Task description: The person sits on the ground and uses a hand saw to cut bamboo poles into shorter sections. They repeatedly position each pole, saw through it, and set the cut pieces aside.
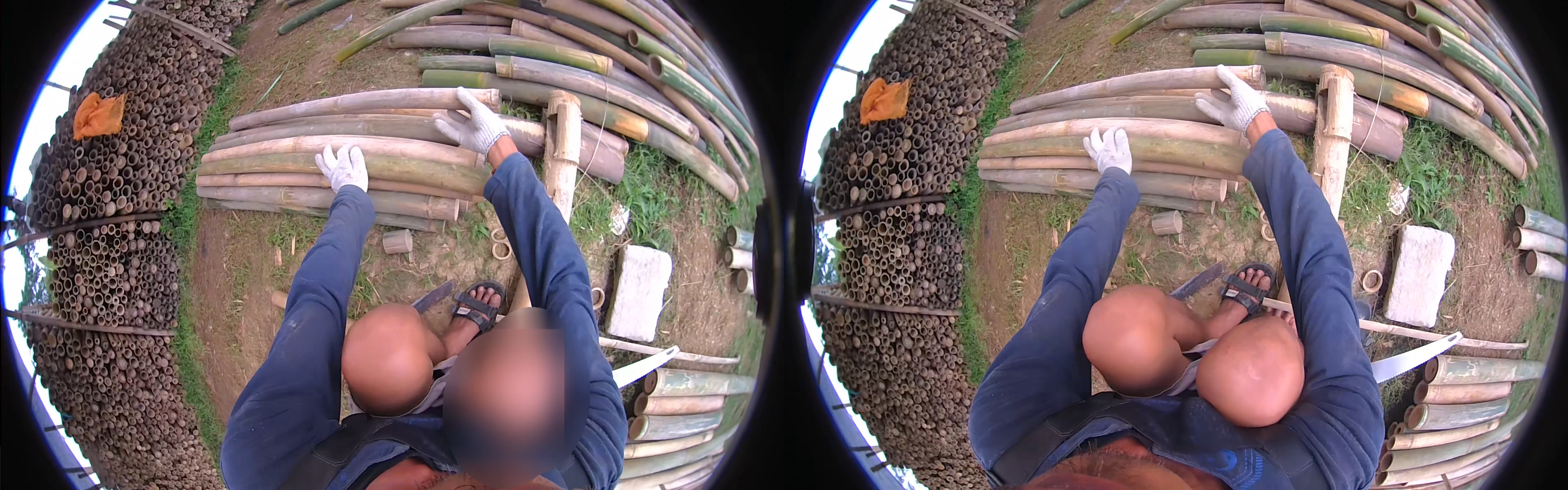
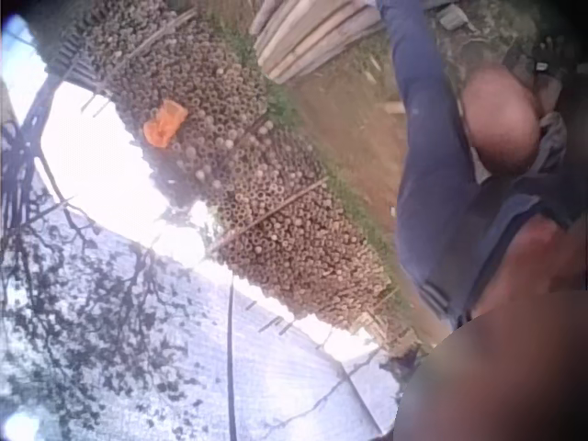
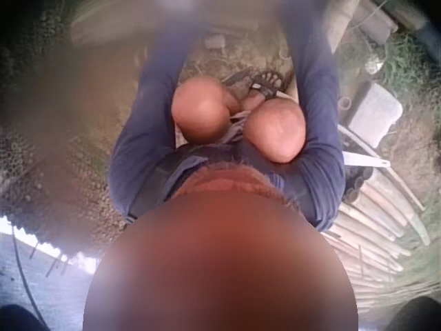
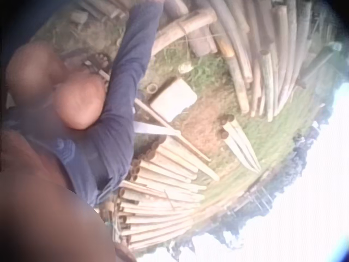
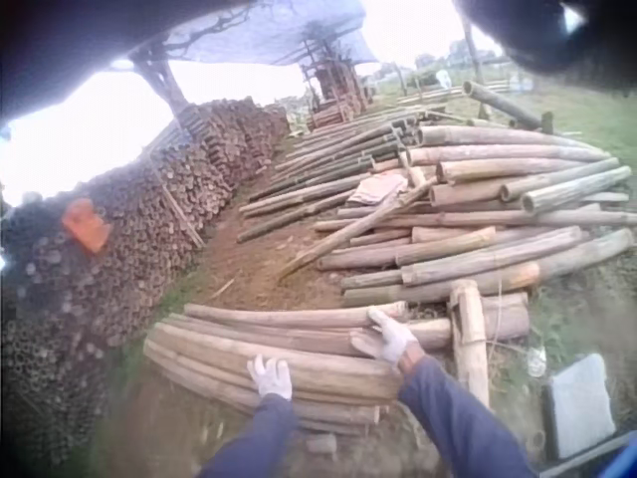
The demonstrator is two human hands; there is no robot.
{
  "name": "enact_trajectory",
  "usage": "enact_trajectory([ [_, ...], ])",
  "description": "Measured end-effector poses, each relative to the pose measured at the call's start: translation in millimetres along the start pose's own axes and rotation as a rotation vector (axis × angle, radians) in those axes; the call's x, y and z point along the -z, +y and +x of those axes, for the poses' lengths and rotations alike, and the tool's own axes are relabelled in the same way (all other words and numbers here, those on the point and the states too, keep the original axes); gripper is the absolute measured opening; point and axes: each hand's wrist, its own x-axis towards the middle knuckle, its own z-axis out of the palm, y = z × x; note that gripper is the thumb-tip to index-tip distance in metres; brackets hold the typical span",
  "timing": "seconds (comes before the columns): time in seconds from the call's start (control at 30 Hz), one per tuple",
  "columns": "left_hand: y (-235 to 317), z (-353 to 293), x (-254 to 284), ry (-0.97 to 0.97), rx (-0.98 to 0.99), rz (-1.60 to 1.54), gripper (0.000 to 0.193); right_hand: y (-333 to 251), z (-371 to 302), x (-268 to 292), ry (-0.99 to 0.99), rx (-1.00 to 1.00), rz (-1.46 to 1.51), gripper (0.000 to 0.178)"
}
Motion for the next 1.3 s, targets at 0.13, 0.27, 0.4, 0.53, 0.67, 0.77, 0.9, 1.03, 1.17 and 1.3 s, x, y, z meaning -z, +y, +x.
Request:
enact_trajectory([
  [0.13,0.4,8.8,-8.5,0.030,-0.021,0.003,0.034,0.1,-24.2,32.7,0.038,-0.107,-0.096,0.062],
  [0.27,3.4,12.2,-9.0,-0.026,0.022,0.010,0.033,-8.9,-87.0,74.0,-0.205,0.250,0.060,0.057],
  [0.4,4.3,11.4,-7.7,-0.050,0.036,0.048,0.038,-8.4,-182.6,115.3,-0.053,0.250,-0.176,0.060],
  [0.53,4.4,11.4,-12.7,-0.036,0.032,0.057,0.039,12.7,-313.2,158.9,0.310,0.293,-0.331,0.054],
  [0.67,-0.6,13.8,-14.9,-0.029,0.012,0.082,0.043,59.8,-464.3,181.0,0.561,0.431,-0.251,0.051],
  [0.77,-2.1,14.9,-13.8,-0.090,0.024,0.173,0.056,108.4,-568.1,185.5,0.848,0.515,-0.420,0.053],
  [0.9,6.3,24.0,-22.5,-0.096,0.134,0.248,0.051,197.4,-670.1,192.5,1.345,0.673,-1.008,0.053],
  [1.03,44.8,83.0,-38.5,-0.392,0.080,0.255,0.049,291.2,-716.1,206.6,1.557,0.680,-0.761,0.052],
  [1.17,97.3,65.7,24.1,-0.354,0.014,-0.126,0.054,328.9,-725.5,220.4,1.638,0.634,-0.657,0.050],
  [1.3,252.1,18.0,178.6,-0.277,-0.629,-0.935,0.048,305.9,-745.7,223.0,1.776,0.645,-0.784,0.060],
])
